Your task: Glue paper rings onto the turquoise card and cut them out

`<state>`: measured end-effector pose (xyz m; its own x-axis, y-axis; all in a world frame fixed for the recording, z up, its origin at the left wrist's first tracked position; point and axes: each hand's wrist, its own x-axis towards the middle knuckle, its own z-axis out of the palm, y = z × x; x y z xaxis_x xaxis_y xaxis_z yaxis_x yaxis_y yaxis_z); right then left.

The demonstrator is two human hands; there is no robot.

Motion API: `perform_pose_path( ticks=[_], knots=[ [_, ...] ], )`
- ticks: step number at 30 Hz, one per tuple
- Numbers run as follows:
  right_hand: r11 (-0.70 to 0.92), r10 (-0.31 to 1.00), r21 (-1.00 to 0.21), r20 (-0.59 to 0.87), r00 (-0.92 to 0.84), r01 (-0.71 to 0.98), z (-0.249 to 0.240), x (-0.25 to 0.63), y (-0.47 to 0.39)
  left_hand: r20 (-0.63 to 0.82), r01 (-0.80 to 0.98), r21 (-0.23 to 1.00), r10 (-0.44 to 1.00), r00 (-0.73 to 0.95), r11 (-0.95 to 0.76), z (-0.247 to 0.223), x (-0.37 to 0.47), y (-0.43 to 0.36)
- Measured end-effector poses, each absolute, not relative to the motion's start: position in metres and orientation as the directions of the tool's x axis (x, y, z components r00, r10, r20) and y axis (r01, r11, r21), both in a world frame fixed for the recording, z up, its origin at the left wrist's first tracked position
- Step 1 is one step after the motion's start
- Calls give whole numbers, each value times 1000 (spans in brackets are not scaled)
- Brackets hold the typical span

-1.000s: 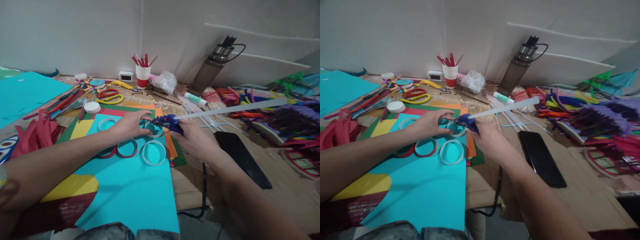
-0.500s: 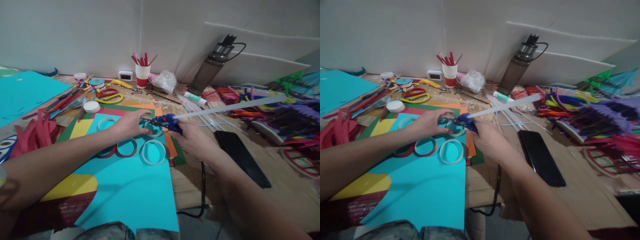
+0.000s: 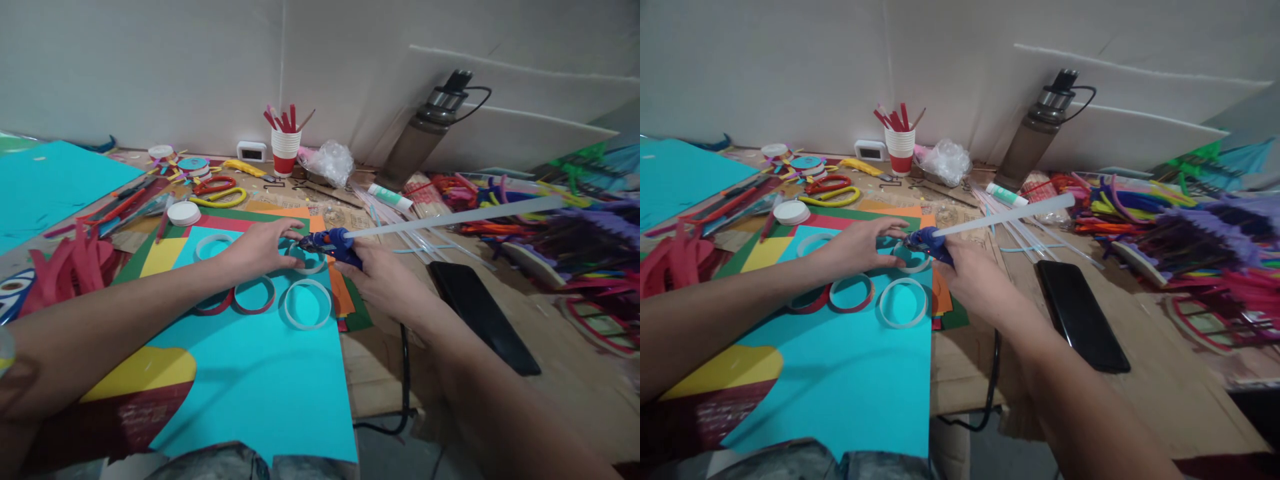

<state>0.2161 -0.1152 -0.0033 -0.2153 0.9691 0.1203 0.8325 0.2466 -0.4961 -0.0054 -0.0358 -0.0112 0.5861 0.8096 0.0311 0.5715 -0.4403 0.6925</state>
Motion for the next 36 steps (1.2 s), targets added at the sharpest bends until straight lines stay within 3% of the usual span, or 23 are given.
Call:
perform_pose_path(
  ticks=[12, 24, 36],
  knots=[
    [220, 974, -531, 72, -215, 818, -1, 214, -116, 35, 571, 686, 805, 593, -451, -12, -6, -35],
    [229, 973, -435, 135, -189, 871, -3, 217, -117, 37, 551, 704, 798, 601, -448, -11, -7, -37],
    [236, 971, -506, 92, -220, 830, -4, 212, -117, 36, 558, 700, 802, 596, -446, -13, -6, -35]
  ],
)
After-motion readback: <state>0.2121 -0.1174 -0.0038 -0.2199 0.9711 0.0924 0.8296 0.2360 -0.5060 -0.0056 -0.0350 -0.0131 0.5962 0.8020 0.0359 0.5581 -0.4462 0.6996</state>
